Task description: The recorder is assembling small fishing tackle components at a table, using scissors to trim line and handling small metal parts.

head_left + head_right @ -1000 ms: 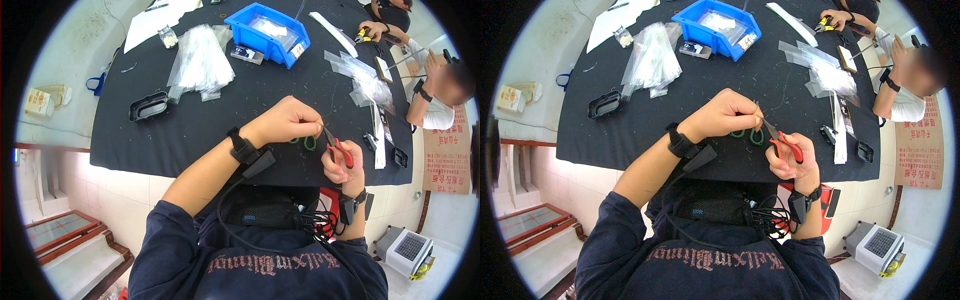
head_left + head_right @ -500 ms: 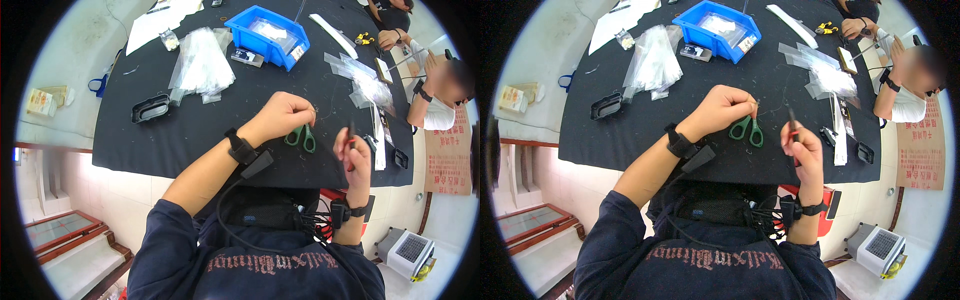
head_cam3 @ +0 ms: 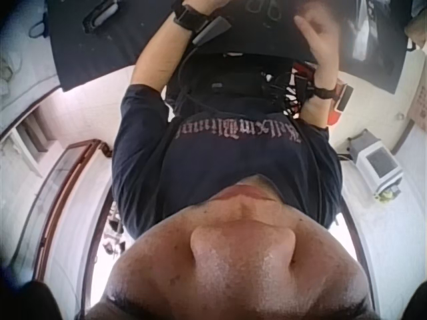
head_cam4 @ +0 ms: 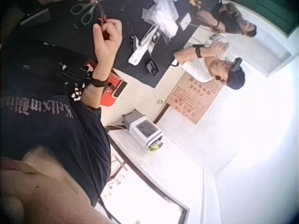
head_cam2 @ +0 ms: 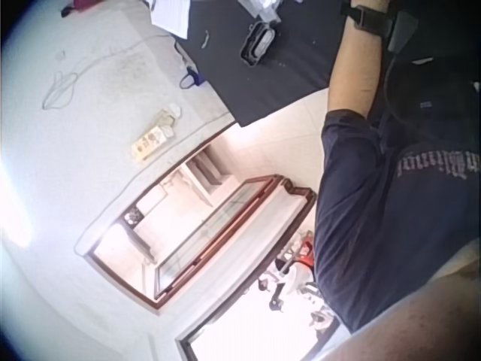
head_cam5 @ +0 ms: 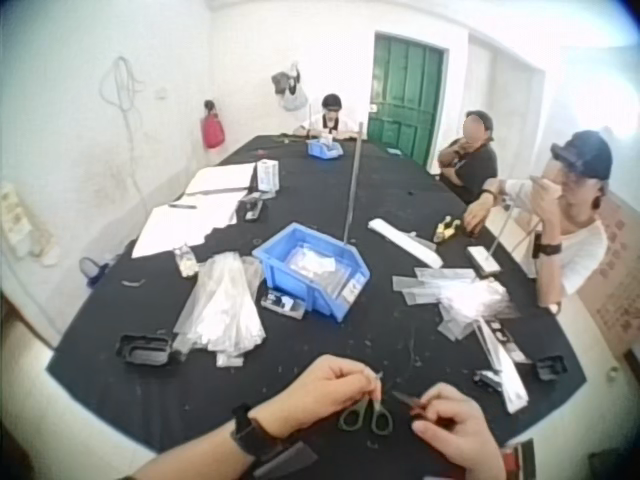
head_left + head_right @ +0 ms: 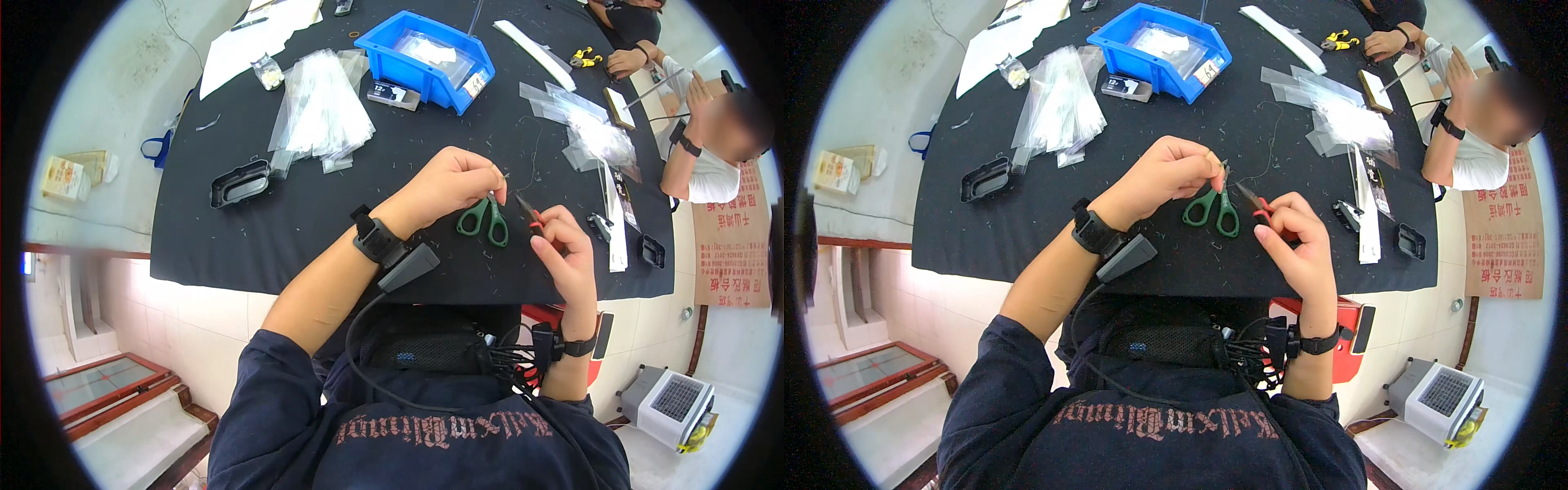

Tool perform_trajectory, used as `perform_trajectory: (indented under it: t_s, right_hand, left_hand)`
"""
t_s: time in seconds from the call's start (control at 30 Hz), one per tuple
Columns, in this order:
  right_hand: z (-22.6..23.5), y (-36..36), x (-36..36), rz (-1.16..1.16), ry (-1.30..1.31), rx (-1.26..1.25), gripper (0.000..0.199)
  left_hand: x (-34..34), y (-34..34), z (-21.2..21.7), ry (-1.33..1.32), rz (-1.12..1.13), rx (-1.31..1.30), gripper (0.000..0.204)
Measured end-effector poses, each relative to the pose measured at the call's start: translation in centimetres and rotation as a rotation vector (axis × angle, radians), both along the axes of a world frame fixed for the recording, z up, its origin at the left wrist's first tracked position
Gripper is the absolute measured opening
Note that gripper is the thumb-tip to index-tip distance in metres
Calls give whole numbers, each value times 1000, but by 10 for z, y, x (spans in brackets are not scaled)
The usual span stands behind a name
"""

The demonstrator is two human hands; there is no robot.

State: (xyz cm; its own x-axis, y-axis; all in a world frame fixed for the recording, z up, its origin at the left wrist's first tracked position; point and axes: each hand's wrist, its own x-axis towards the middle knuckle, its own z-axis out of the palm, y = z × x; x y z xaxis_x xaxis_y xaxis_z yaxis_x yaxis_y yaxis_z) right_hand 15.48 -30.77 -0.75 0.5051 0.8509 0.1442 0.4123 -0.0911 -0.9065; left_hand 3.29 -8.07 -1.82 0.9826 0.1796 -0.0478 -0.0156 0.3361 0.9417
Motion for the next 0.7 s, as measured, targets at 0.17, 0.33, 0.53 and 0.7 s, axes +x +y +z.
perform_trajectory:
  t_s: [0.17,0.33,0.53,0.7]
  right_hand:
    - [-6,-2,2,-251,-257,-109,29]
    - [-13,-12,-8,-350,-399,-182,32]
    - [-18,-14,-16,-400,-483,-226,31]
    - [-19,-12,-18,-406,-521,-228,28]
  left_hand:
    - [-1,2,2,10,-36,-144,22]
    - [-3,2,5,-28,-91,-202,24]
    - [-7,-2,10,-89,-154,-181,24]
    - [-9,-5,12,-116,-170,-134,24]
